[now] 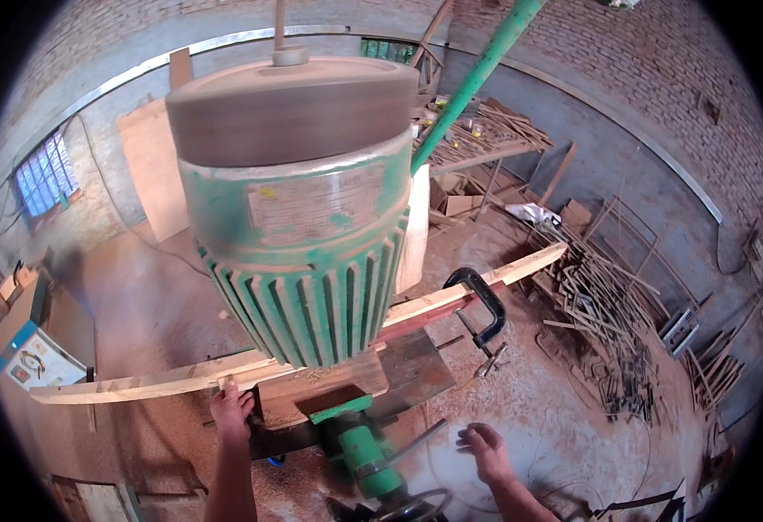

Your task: The person repeatedly feeds wooden planks into a green spindle moulder, guiding them through the cutter head to shape the edges. After each pass, the person removes the plank and places it on a nearby table before picking up the next piece.

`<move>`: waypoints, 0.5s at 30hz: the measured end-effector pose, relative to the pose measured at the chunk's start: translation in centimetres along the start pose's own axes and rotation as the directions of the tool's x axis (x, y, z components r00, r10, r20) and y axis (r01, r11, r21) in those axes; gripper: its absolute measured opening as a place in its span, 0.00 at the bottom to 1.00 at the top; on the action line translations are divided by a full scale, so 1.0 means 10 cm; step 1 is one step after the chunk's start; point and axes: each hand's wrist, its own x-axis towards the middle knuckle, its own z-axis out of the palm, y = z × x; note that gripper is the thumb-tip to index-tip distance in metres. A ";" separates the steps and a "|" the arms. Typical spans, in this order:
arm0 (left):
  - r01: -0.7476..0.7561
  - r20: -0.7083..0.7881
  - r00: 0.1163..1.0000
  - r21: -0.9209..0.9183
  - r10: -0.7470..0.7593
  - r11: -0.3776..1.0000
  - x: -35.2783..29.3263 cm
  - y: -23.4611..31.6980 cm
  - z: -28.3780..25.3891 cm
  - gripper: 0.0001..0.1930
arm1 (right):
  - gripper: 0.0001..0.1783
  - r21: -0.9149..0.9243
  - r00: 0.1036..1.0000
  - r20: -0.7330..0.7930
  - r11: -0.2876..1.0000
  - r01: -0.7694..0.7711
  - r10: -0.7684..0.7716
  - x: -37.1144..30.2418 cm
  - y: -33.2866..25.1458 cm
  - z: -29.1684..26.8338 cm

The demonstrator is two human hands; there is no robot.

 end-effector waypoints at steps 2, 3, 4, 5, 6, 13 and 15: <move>0.011 -0.007 1.000 0.013 -0.011 1.000 0.01 0.00 -0.02 0.20 | 0.26 0.243 0.980 0.088 0.951 -0.193 0.177 0.13 0.05 0.19; 0.014 -0.002 1.000 0.010 -0.014 1.000 0.01 -0.01 -0.02 0.20 | 0.27 0.401 0.951 0.169 0.864 -0.306 0.258 0.20 0.03 0.33; 0.010 0.006 1.000 0.014 -0.010 1.000 0.02 -0.02 -0.03 0.20 | 0.28 0.533 0.901 0.213 0.728 -0.431 0.378 0.22 -0.04 0.46; 0.006 0.011 1.000 0.005 -0.006 1.000 0.01 -0.03 -0.03 0.20 | 0.29 0.580 0.895 0.290 0.681 -0.447 0.340 0.26 -0.16 0.62; 0.003 0.003 1.000 -0.005 -0.003 1.000 0.01 -0.03 -0.03 0.20 | 0.27 0.580 0.945 0.250 0.749 -0.321 0.212 0.23 -0.33 0.79; 0.026 0.007 1.000 -0.046 -0.026 0.999 -0.08 0.03 0.02 0.14 | 0.17 -0.267 0.253 0.963 0.469 0.842 0.095 -0.75 -0.86 2.83; -0.033 -0.001 0.999 -0.003 0.033 0.999 -0.08 0.05 0.02 0.14 | 0.17 -0.380 0.355 0.925 0.369 0.848 0.138 -0.84 -0.57 3.04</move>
